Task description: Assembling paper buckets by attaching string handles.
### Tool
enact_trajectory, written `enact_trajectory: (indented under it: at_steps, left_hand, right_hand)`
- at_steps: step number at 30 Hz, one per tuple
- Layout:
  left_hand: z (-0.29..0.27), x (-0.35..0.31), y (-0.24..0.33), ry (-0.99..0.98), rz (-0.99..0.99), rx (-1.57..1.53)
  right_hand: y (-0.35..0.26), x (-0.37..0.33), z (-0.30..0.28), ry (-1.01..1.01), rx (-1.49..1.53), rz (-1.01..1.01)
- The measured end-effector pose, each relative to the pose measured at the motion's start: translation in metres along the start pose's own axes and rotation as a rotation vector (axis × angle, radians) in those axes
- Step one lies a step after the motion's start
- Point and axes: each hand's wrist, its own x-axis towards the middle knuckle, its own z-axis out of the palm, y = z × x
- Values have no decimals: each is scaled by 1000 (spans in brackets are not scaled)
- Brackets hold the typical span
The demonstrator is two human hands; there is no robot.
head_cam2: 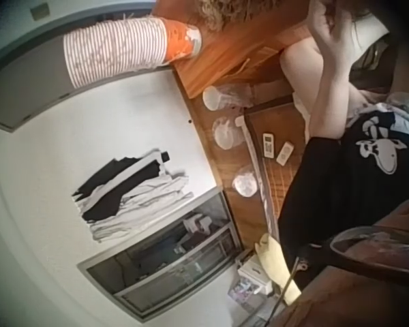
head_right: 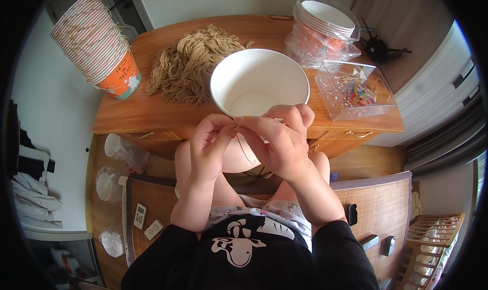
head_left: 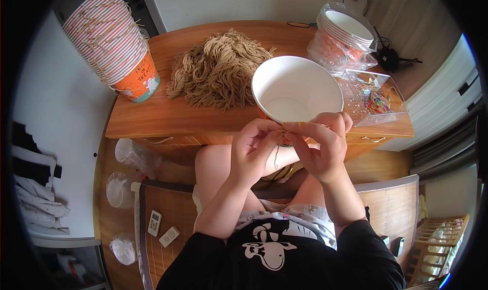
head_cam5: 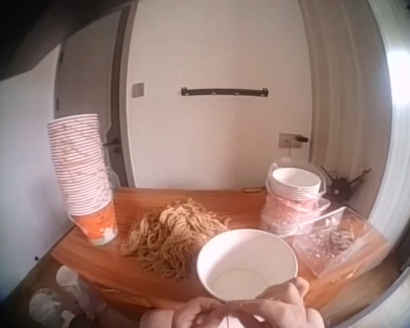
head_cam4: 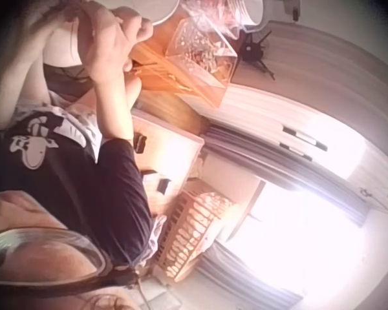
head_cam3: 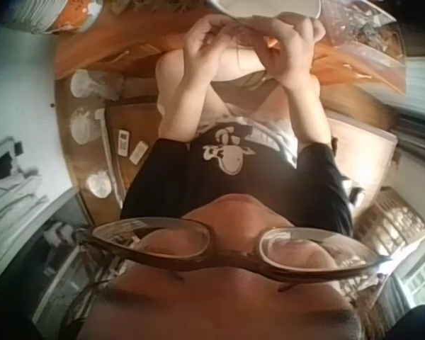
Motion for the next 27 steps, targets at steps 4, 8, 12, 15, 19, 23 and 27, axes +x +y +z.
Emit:
enact_trajectory:
  at_steps: [4, 8, 12, 15, 19, 23, 27]
  left_hand:
    - [1, 1, -4, 8, 33, 40]
    - [3, 1, -6, 44, 70, 79]
    - [-2, -1, -8, 59, 106, 229]
    - [-8, 7, -6, 76, 352, 508]
    - [-11, 16, -4, 57, 593, 873]
    - [-7, 24, 1, 33, 770, 1094]
    - [-10, 26, -1, 66, 794, 1133]
  right_hand:
    - [0, -1, 0, 36, 4, 11]
    - [1, -4, -2, 2, -33, 31]
    - [-3, -3, 0, 59, 16, 55]
    - [-3, -5, -3, 41, -5, 72]
    - [-9, -1, -7, 24, -23, 23]
    - [-12, -7, -7, 41, -36, 54]
    - [-15, -14, -14, -16, -85, -33]
